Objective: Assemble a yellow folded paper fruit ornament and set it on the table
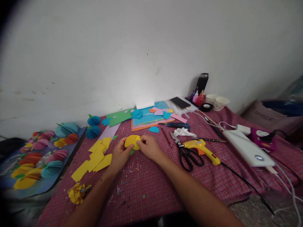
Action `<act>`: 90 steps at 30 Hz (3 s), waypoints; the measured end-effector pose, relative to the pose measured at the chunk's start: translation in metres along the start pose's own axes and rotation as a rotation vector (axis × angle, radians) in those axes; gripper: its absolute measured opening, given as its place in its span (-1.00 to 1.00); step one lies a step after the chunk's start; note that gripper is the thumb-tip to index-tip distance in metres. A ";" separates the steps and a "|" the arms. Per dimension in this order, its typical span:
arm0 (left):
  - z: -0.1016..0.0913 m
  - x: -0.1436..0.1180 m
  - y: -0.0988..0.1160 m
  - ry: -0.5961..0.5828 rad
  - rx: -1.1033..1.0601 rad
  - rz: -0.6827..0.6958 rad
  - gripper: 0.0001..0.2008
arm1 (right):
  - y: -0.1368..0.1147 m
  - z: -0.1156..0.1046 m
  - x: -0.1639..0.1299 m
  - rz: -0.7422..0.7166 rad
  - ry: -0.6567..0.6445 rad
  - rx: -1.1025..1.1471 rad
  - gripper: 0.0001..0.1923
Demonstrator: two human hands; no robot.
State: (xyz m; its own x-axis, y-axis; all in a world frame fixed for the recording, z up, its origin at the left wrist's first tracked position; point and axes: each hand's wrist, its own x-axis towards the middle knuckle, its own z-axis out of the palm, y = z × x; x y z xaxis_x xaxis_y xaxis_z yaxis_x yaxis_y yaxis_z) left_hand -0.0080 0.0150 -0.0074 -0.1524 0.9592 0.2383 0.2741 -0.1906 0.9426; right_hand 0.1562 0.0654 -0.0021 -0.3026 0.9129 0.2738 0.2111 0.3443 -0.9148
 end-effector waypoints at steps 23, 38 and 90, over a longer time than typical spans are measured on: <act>-0.002 -0.001 -0.001 -0.036 0.157 0.067 -0.65 | 0.003 0.003 -0.001 0.050 -0.044 0.087 -0.93; -0.001 -0.001 -0.002 -0.014 0.032 0.005 -0.63 | -0.004 -0.004 -0.001 -0.012 -0.041 0.099 -0.77; 0.000 -0.001 0.007 -0.126 -0.116 0.011 -0.72 | -0.008 -0.006 0.000 -0.146 -0.030 0.067 -0.76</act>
State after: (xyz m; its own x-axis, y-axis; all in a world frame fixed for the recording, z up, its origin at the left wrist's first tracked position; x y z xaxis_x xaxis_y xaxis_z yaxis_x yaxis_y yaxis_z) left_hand -0.0060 0.0132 -0.0013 -0.0276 0.9741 0.2244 0.1621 -0.2171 0.9626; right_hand 0.1602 0.0641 0.0068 -0.3531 0.8472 0.3970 0.1010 0.4563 -0.8841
